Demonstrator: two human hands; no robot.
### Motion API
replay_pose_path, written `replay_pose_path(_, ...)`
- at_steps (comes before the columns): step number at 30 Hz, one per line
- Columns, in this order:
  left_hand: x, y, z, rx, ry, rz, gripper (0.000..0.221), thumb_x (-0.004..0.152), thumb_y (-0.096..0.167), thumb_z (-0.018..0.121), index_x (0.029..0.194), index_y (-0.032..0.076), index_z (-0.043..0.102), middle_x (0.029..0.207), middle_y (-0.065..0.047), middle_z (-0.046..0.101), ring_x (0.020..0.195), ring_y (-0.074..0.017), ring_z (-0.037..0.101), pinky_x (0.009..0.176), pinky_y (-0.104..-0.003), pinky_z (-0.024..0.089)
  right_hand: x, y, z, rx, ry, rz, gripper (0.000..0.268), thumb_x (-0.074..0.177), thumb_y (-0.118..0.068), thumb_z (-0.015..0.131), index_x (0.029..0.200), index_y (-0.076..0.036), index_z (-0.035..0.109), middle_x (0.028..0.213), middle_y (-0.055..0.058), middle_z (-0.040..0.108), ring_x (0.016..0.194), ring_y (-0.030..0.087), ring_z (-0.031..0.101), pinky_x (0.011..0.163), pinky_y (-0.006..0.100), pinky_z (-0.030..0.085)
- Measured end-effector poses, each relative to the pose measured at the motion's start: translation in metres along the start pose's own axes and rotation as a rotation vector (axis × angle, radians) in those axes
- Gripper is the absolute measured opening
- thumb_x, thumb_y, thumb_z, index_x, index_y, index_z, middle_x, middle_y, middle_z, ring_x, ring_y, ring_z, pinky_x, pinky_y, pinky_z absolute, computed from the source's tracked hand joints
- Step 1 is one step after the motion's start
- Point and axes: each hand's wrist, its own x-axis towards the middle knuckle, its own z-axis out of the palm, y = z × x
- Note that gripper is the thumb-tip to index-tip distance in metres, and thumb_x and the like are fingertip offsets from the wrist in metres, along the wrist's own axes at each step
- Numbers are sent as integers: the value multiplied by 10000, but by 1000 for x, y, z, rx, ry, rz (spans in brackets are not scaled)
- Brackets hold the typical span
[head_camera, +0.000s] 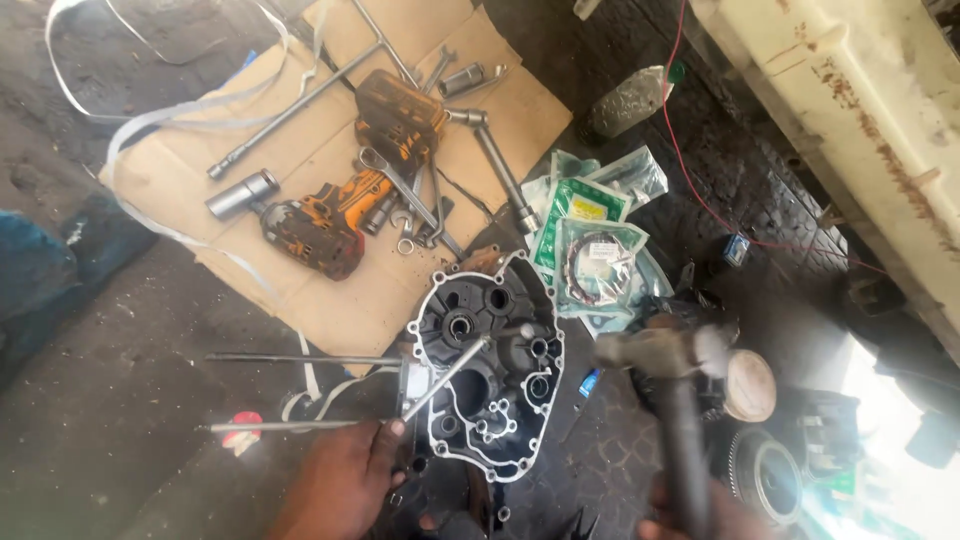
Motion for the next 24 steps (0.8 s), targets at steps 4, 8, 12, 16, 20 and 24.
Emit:
replay_pose_path(4,2,-12,1,-19,6,-48,418,991,424,536,935,49,712,753,-148,769,698,-260,812,704,-427,611,-4,12,16,-510,-191,-477,590,618,-376,977,1040,-76,695,808,116,730,791,248,784,782,397,582)
replay_pose_path(8,-15,29,-14,41,-28,-8,357,980,366,484,1022,64,669,744,-167,763,673,-286,778,702,-451,574,-23,12,10,-590,54,-953,483,706,-414,840,1053,-128,664,950,108,710,933,274,731,903,420,534)
replay_pose_path(12,-10,11,-8,-37,-27,-62,364,990,396,507,1212,137,632,807,-172,752,683,-302,790,703,-452,599,-56,-22,26,-611,254,-1287,417,765,-435,748,1062,-162,642,1044,103,696,1027,293,698,983,437,503)
replay_pose_path(16,8,-27,11,99,117,188,335,974,353,551,1053,73,718,847,-196,763,776,-324,766,731,-462,570,-63,-37,31,-675,-146,-455,825,756,-393,895,1495,-241,563,948,110,787,923,240,779,913,407,583)
replay_pose_path(20,-7,12,-1,-11,64,-14,340,959,378,569,1130,123,717,824,-169,770,737,-298,824,744,-448,606,-13,-13,-25,-569,-181,-739,599,729,-359,922,1212,-75,709,980,123,718,947,251,721,834,456,599)
replay_pose_path(24,-7,1,2,19,93,-26,345,939,383,589,1136,136,728,826,-173,763,772,-318,805,767,-460,582,12,16,-47,-684,-42,-787,606,700,-389,886,1212,-143,676,1004,130,735,988,281,721,897,463,576)
